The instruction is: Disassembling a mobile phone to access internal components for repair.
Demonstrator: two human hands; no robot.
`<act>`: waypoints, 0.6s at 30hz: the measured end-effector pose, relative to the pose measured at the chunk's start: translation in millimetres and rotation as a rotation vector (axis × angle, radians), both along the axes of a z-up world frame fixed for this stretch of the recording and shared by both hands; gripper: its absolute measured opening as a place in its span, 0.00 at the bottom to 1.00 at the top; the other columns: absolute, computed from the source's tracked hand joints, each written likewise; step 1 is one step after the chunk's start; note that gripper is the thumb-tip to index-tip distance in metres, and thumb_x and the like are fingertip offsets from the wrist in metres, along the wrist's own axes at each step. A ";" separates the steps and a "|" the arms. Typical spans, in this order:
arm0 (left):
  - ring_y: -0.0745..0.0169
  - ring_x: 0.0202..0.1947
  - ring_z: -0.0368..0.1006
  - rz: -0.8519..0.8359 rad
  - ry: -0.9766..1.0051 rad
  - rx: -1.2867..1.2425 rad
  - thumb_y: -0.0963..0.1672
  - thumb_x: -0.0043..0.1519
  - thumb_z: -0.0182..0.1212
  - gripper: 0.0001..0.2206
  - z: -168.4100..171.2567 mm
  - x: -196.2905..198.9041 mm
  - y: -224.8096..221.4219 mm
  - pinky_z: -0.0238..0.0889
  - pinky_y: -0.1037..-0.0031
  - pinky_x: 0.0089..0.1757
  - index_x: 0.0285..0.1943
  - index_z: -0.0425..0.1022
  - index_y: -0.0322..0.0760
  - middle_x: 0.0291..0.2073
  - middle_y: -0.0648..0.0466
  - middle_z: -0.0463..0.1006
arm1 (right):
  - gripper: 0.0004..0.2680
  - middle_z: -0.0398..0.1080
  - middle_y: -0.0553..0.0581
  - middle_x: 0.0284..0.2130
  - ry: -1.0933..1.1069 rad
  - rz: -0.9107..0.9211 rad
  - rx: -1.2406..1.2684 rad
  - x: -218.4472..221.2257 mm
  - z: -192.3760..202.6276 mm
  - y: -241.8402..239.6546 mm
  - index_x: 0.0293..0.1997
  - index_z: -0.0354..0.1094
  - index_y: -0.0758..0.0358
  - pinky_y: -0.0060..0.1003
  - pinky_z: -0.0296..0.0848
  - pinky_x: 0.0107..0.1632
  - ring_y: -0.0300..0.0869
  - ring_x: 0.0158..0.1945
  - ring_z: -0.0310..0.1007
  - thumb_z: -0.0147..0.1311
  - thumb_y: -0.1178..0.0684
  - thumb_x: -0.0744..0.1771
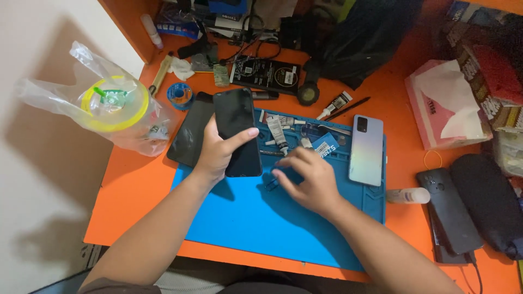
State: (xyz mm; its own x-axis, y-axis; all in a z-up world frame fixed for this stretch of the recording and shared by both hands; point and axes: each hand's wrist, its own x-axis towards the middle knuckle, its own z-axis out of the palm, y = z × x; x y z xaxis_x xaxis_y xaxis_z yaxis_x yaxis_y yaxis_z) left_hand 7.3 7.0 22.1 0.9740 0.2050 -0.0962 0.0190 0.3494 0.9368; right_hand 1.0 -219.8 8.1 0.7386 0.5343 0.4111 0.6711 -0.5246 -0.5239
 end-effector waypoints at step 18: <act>0.67 0.39 0.71 0.065 -0.007 -0.092 0.43 0.54 0.76 0.18 9.8 -5.0 -1.4 0.70 0.70 0.43 0.48 0.72 0.50 0.33 0.60 0.74 | 0.05 0.75 0.61 0.37 0.067 -0.199 0.030 12.3 5.6 -9.1 0.41 0.74 0.63 0.45 0.76 0.41 0.54 0.41 0.75 0.64 0.58 0.64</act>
State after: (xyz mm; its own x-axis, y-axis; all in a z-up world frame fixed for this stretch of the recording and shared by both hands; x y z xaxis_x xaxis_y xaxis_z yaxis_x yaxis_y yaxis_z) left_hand 2.3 5.6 31.9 0.9596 0.2588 -0.1105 -0.0135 0.4347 0.9005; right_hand 13.2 -229.0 13.7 0.8546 0.3634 0.3709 0.5189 -0.6267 -0.5814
